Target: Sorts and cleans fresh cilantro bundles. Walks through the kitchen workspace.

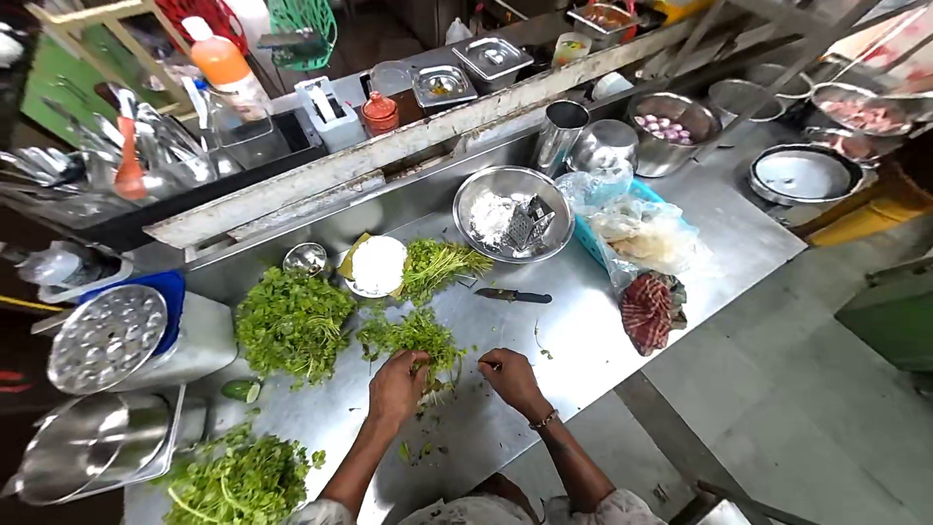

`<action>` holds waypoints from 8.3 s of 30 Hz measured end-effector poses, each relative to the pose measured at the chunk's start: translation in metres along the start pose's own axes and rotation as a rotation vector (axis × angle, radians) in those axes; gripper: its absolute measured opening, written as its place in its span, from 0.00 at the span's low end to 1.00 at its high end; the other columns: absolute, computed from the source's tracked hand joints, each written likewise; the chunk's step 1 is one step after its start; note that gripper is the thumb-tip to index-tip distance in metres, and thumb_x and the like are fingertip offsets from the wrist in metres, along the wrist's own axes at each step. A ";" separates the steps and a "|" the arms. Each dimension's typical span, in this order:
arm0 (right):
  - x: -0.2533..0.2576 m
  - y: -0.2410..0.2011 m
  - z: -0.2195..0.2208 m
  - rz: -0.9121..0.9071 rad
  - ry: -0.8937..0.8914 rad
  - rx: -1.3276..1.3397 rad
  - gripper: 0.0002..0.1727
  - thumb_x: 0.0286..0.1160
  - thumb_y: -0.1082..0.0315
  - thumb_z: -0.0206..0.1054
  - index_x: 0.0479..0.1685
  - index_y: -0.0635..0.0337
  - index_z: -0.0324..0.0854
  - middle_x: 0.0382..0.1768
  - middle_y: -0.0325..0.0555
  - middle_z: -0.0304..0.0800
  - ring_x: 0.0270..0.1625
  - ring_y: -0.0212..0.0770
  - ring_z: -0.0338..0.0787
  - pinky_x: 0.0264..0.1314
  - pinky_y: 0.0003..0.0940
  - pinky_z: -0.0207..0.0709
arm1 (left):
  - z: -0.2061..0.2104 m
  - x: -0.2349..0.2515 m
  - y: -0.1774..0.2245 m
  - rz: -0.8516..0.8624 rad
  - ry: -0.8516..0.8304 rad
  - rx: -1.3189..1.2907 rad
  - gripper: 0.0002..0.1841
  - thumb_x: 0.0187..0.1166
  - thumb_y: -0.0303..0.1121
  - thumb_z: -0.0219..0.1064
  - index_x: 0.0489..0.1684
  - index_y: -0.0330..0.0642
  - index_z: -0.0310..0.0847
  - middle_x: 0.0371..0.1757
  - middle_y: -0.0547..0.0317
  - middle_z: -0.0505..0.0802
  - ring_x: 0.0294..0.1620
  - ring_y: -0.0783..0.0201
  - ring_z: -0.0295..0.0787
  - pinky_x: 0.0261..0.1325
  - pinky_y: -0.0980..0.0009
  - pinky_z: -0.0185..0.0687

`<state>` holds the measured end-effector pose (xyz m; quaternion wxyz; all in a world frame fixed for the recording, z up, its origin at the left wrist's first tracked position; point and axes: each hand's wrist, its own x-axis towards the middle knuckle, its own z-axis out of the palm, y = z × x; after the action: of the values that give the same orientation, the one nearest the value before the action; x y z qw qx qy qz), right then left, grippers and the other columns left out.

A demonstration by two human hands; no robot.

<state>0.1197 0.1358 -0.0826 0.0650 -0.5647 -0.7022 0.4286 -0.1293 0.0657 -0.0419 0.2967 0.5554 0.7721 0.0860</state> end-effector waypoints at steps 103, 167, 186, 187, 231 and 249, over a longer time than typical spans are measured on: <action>0.045 -0.109 0.070 0.054 -0.206 0.756 0.32 0.73 0.47 0.75 0.70 0.60 0.80 0.58 0.47 0.93 0.50 0.42 0.95 0.48 0.40 0.91 | -0.027 0.013 -0.076 -0.130 -0.188 -1.222 0.14 0.82 0.34 0.68 0.57 0.34 0.84 0.45 0.51 0.92 0.38 0.61 0.90 0.41 0.66 0.89; 0.014 -0.095 0.009 -0.239 0.140 0.670 0.18 0.86 0.53 0.64 0.61 0.52 0.90 0.48 0.41 0.96 0.43 0.39 0.95 0.47 0.38 0.92 | -0.138 0.038 -0.034 0.455 0.023 -0.314 0.11 0.85 0.46 0.66 0.50 0.58 0.94 0.52 0.73 0.95 0.57 0.72 0.89 0.71 0.58 0.82; 0.053 -0.089 0.057 -0.235 -0.078 0.529 0.30 0.72 0.51 0.75 0.73 0.52 0.82 0.68 0.43 0.88 0.52 0.39 0.94 0.55 0.40 0.90 | -0.178 0.018 -0.015 -0.034 0.260 -1.836 0.17 0.92 0.43 0.53 0.70 0.49 0.78 0.63 0.56 0.92 0.61 0.60 0.91 0.59 0.60 0.90; 0.049 -0.098 0.051 -0.244 -0.116 0.701 0.35 0.69 0.53 0.78 0.79 0.52 0.76 0.74 0.44 0.84 0.52 0.42 0.94 0.51 0.42 0.92 | -0.174 0.019 -0.015 -0.063 0.264 -1.867 0.18 0.92 0.43 0.53 0.71 0.49 0.78 0.64 0.57 0.92 0.61 0.60 0.91 0.59 0.59 0.90; -0.012 -0.155 -0.031 -0.980 0.503 0.001 0.16 0.83 0.67 0.63 0.64 0.45 0.90 0.67 0.35 0.89 0.59 0.34 0.92 0.58 0.35 0.90 | -0.127 -0.018 -0.007 0.185 0.089 -0.608 0.13 0.87 0.42 0.65 0.53 0.50 0.94 0.41 0.68 0.98 0.42 0.68 0.95 0.51 0.67 0.92; -0.027 -0.068 -0.036 -0.859 0.481 -0.754 0.14 0.83 0.59 0.55 0.34 0.54 0.83 0.32 0.41 0.84 0.39 0.44 0.86 0.35 0.37 0.80 | -0.073 0.006 0.068 0.560 -0.236 0.097 0.20 0.90 0.50 0.53 0.45 0.56 0.93 0.40 0.74 0.95 0.48 0.76 0.89 0.84 0.56 0.58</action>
<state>0.0994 0.1319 -0.0036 0.1842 -0.2965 -0.9356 -0.0526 -0.1157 0.1106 0.0466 0.3222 0.7663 0.5524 0.0625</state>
